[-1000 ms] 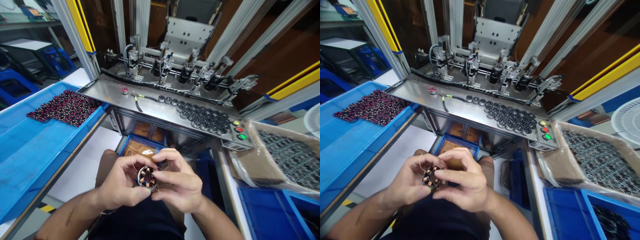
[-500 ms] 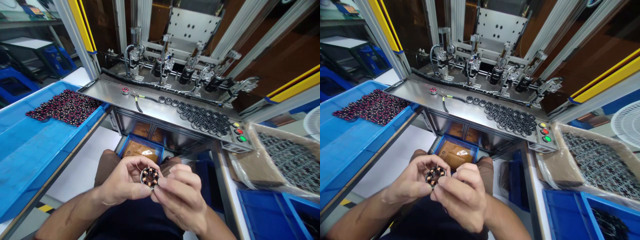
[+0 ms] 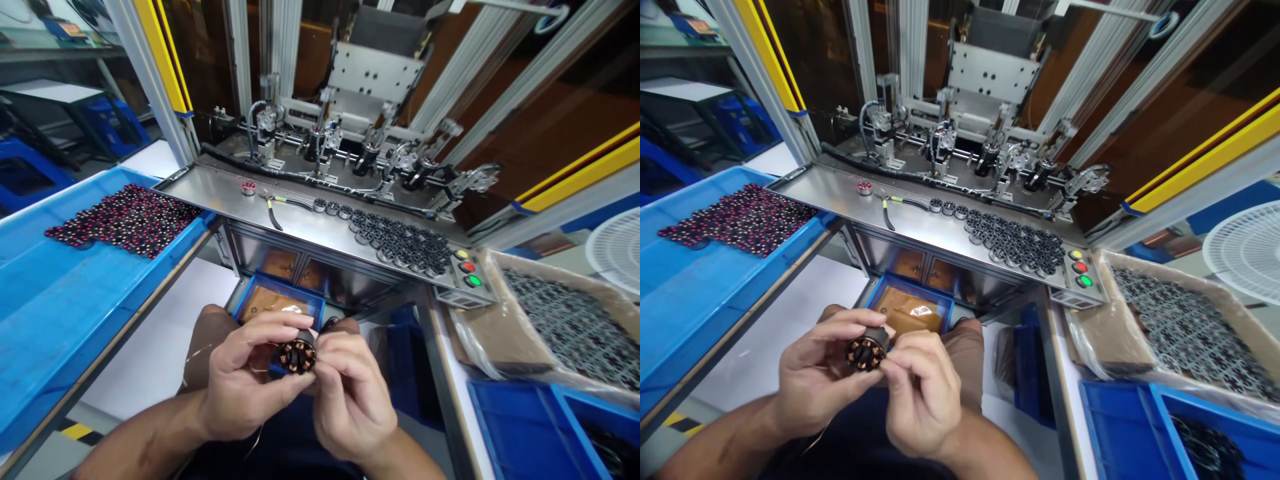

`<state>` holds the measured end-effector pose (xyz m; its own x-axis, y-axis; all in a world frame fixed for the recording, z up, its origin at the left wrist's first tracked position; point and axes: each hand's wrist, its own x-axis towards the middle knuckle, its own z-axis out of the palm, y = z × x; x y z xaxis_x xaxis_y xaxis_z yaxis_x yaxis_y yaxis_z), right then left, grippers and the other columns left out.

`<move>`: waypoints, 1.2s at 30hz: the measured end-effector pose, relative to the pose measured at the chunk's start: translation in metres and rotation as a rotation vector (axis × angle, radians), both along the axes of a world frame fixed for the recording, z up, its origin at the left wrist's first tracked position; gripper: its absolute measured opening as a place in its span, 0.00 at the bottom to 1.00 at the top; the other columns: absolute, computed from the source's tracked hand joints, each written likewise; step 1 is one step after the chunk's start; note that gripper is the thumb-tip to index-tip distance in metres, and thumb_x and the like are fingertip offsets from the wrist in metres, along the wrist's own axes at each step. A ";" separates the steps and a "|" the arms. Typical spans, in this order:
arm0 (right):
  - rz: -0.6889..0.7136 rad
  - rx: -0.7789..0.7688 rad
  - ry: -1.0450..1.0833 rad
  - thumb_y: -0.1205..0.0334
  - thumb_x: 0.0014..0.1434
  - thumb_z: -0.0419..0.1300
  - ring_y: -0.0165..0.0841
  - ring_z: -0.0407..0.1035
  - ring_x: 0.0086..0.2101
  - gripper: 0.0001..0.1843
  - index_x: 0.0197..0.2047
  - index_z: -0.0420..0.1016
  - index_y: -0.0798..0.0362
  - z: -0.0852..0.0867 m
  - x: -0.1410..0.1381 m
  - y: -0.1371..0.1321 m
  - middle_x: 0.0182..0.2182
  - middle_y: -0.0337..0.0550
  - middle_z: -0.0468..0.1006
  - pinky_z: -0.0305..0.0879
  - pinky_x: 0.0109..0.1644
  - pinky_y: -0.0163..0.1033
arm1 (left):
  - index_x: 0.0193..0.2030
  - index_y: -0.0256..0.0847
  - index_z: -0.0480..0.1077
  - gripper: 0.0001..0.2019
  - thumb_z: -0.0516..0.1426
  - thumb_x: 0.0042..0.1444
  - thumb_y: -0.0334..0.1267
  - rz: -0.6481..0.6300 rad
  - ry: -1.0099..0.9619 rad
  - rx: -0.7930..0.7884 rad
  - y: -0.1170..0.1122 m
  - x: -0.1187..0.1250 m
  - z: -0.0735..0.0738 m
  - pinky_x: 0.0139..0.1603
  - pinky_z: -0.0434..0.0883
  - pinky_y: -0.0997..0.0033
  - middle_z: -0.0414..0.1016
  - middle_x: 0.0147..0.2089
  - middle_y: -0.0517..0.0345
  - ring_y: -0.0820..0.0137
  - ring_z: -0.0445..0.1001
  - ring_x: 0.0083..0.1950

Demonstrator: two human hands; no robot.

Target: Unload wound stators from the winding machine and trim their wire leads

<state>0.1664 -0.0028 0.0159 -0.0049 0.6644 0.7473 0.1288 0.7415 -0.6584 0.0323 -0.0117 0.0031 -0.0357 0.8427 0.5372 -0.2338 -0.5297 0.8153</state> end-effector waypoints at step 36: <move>0.125 -0.022 -0.182 0.75 0.58 0.58 0.32 0.73 0.30 0.08 0.38 0.73 0.54 0.007 0.023 0.014 0.28 0.43 0.75 0.73 0.33 0.37 | 0.51 0.45 0.66 0.26 0.68 0.48 0.48 -0.488 -0.297 -0.417 0.007 -0.024 -0.006 0.59 0.69 0.63 0.73 0.56 0.50 0.60 0.71 0.61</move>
<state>0.1891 0.0111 0.0233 -0.2222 0.6660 0.7121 0.1549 0.7452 -0.6487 0.0081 -0.0049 -0.0028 0.3039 0.9332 0.1919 -0.6087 0.0353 0.7926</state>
